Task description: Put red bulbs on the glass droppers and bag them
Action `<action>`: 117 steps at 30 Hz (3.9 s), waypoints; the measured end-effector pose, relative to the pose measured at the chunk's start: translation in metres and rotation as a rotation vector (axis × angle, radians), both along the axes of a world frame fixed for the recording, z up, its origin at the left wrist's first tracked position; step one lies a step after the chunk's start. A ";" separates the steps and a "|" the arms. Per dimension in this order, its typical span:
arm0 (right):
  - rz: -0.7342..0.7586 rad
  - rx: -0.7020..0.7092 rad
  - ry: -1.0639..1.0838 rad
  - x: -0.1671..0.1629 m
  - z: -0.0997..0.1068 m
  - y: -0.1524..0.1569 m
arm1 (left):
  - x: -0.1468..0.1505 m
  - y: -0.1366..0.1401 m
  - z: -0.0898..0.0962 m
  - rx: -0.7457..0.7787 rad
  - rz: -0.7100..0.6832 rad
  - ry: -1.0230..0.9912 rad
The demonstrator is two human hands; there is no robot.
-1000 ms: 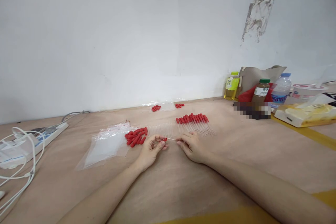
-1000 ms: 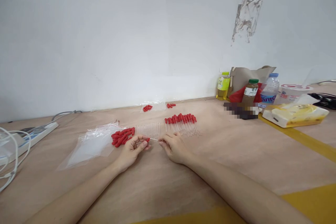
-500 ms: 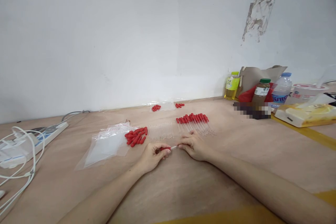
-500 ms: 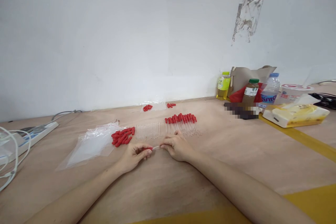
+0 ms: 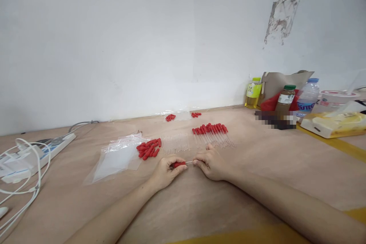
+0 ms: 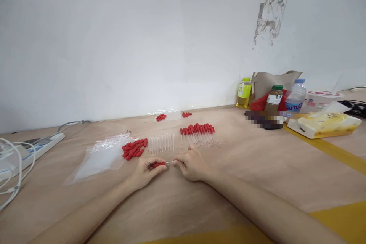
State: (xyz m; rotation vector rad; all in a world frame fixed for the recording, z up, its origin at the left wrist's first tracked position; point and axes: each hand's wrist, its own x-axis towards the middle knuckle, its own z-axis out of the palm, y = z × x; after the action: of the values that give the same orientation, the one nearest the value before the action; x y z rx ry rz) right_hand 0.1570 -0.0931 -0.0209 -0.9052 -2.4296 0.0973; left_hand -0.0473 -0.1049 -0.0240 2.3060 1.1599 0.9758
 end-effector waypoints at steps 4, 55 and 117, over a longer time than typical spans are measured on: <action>0.033 -0.085 0.009 -0.003 0.001 0.001 | 0.000 -0.002 0.002 -0.013 -0.015 0.017; -0.834 -0.197 -0.010 -0.023 0.002 0.067 | -0.011 0.003 0.008 0.001 0.043 0.206; -0.297 0.074 0.241 0.025 -0.018 0.022 | -0.072 0.019 0.038 0.050 0.755 0.665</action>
State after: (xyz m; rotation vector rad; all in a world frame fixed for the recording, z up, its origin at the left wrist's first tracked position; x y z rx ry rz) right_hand 0.1815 -0.0715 -0.0390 -1.1391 -2.0424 0.0063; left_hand -0.1191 -0.0856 0.0140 2.3162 2.4032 0.4092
